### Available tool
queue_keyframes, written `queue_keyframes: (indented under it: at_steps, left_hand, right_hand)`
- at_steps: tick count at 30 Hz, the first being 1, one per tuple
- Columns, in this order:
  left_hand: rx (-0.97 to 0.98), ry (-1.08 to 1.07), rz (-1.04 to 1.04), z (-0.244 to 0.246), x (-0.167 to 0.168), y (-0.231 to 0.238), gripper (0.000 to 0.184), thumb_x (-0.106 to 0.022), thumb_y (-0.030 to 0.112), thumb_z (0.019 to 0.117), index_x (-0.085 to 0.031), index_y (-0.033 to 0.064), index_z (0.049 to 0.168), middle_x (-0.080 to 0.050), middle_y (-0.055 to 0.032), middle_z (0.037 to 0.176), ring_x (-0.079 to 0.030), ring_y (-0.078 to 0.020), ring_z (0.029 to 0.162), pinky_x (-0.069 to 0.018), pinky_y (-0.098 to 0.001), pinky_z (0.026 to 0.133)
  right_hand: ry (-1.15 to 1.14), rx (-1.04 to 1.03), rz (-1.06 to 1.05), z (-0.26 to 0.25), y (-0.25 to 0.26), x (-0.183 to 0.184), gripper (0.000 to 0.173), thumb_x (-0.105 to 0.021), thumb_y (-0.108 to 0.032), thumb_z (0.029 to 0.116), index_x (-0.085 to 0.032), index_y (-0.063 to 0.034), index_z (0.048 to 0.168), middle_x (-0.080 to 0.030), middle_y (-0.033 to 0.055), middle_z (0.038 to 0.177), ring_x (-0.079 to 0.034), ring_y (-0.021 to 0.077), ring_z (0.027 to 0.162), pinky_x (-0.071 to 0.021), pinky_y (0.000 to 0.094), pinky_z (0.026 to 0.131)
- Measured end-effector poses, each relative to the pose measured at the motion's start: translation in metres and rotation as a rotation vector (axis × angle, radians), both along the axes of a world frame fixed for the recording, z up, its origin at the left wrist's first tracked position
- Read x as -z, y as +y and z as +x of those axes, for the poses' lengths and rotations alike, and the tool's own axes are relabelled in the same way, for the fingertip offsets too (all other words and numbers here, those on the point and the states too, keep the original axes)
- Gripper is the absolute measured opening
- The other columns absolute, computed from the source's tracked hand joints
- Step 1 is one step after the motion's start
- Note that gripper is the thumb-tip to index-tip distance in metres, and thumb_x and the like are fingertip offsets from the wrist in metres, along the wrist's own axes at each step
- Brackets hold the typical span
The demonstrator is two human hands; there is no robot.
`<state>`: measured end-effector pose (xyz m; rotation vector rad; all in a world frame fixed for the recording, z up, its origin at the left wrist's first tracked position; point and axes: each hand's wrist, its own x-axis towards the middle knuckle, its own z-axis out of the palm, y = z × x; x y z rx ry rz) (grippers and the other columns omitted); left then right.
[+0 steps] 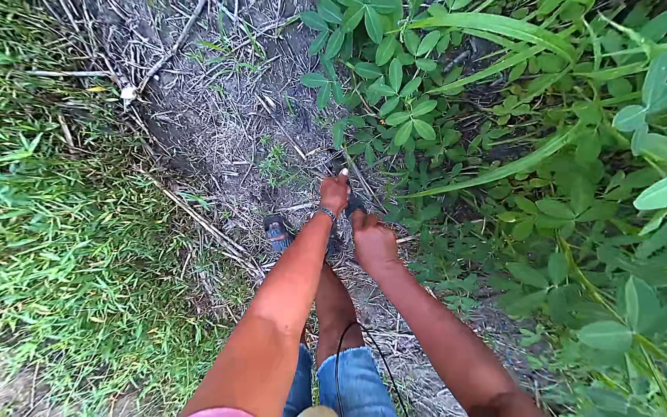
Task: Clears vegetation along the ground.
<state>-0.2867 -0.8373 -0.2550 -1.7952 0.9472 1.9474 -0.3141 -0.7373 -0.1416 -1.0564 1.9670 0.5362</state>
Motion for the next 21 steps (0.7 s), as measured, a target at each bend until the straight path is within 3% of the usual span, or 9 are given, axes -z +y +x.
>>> queue_keyframes:
  at_steps: [2,5,6,10,12,14,17,19,21]
  left_hand:
    - [-0.007,0.020,-0.003,0.003,-0.011,0.000,0.053,-0.036,0.048,0.1114,-0.050,0.0071,0.080,-0.043,0.0001,0.058,-0.037,-0.0107,0.043,-0.0353,-0.0265,0.043]
    - [0.035,0.073,-0.044,0.029,-0.041,0.004,0.056,-0.036,0.051,0.1102,-0.057,0.0015,0.097,-0.045,-0.0052,0.068,-0.042,-0.0168,0.052,-0.0420,-0.0348,0.051]
    - [0.017,0.077,-0.070,0.040,-0.052,0.006,0.055,-0.037,0.051,0.1099,-0.057,0.0013,0.097,-0.045,-0.0049,0.068,-0.042,-0.0169,0.053,-0.0429,-0.0353,0.052]
    - [-0.220,0.000,-0.048,0.098,-0.085,0.002,0.043,-0.041,0.040,0.1116,-0.054,0.0057,0.089,-0.039,0.0026,0.060,-0.036,-0.0088,0.045,-0.0352,-0.0247,0.044]
    - [-0.365,-0.040,-0.027,0.123,-0.094,0.000,0.042,-0.041,0.039,0.1118,-0.050,0.0087,0.084,-0.036,0.0043,0.056,-0.033,-0.0080,0.042,-0.0319,-0.0238,0.041]
    - [-0.502,-0.077,-0.022,0.136,-0.099,0.001,0.043,-0.041,0.039,0.1117,-0.046,0.0119,0.079,-0.034,0.0048,0.053,-0.030,-0.0074,0.039,-0.0288,-0.0229,0.038]
    - [-0.592,-0.075,0.006,0.135,-0.111,-0.002,0.043,-0.040,0.040,0.1119,-0.046,0.0124,0.080,-0.035,0.0043,0.053,-0.030,-0.0073,0.039,-0.0281,-0.0221,0.038]
    - [-0.600,-0.049,0.031,0.131,-0.116,-0.009,0.043,-0.039,0.041,0.1121,-0.046,0.0125,0.081,-0.034,0.0046,0.054,-0.029,-0.0070,0.039,-0.0275,-0.0218,0.038]
    - [-0.603,0.011,0.049,0.132,-0.114,-0.026,0.043,-0.036,0.040,0.1127,-0.045,0.0126,0.082,-0.036,0.0044,0.054,-0.031,-0.0070,0.040,-0.0286,-0.0216,0.038]
  right_hand:
    - [-0.014,0.016,-0.003,-0.002,0.002,0.000,0.052,-0.062,0.000,0.0908,-0.054,-0.0004,0.142,-0.066,0.0279,0.116,-0.072,0.0429,0.093,-0.0587,0.0551,0.074]
    - [-0.075,0.106,0.012,-0.020,0.005,-0.017,0.062,-0.065,-0.003,0.0896,-0.052,-0.0089,0.150,-0.064,0.0292,0.126,-0.070,0.0468,0.101,-0.0569,0.0617,0.080]
    - [-0.089,0.143,0.026,-0.030,0.004,-0.030,0.066,-0.066,-0.006,0.0892,-0.049,-0.0123,0.153,-0.064,0.0293,0.127,-0.069,0.0473,0.101,-0.0559,0.0636,0.081]
    - [-0.065,0.267,0.025,-0.052,0.015,-0.102,0.070,-0.068,-0.014,0.0883,-0.048,-0.0181,0.155,-0.066,0.0259,0.126,-0.069,0.0459,0.104,-0.0537,0.0659,0.085]
    - [-0.074,0.384,-0.024,-0.057,0.024,-0.119,0.070,-0.069,-0.016,0.0881,-0.050,-0.0171,0.155,-0.067,0.0238,0.128,-0.069,0.0445,0.108,-0.0530,0.0665,0.089]
    - [-0.144,0.600,-0.124,-0.063,0.033,-0.102,0.067,-0.072,-0.015,0.0871,-0.053,-0.0138,0.152,-0.069,0.0216,0.128,-0.068,0.0403,0.114,-0.0520,0.0633,0.097]
    - [-0.221,0.940,-0.234,-0.069,0.038,-0.033,0.063,-0.080,-0.007,0.0830,-0.060,-0.0058,0.143,-0.068,0.0217,0.128,-0.067,0.0344,0.117,-0.0531,0.0552,0.101]
    - [-0.128,0.835,-0.131,-0.071,0.022,-0.018,0.065,-0.078,-0.015,0.0852,-0.058,-0.0119,0.147,-0.067,0.0219,0.131,-0.064,0.0397,0.122,-0.0490,0.0616,0.104]
    - [-0.094,0.701,-0.129,-0.069,-0.009,-0.040,0.063,-0.073,-0.018,0.0884,-0.056,-0.0145,0.149,-0.069,0.0212,0.129,-0.066,0.0415,0.119,-0.0491,0.0648,0.102]
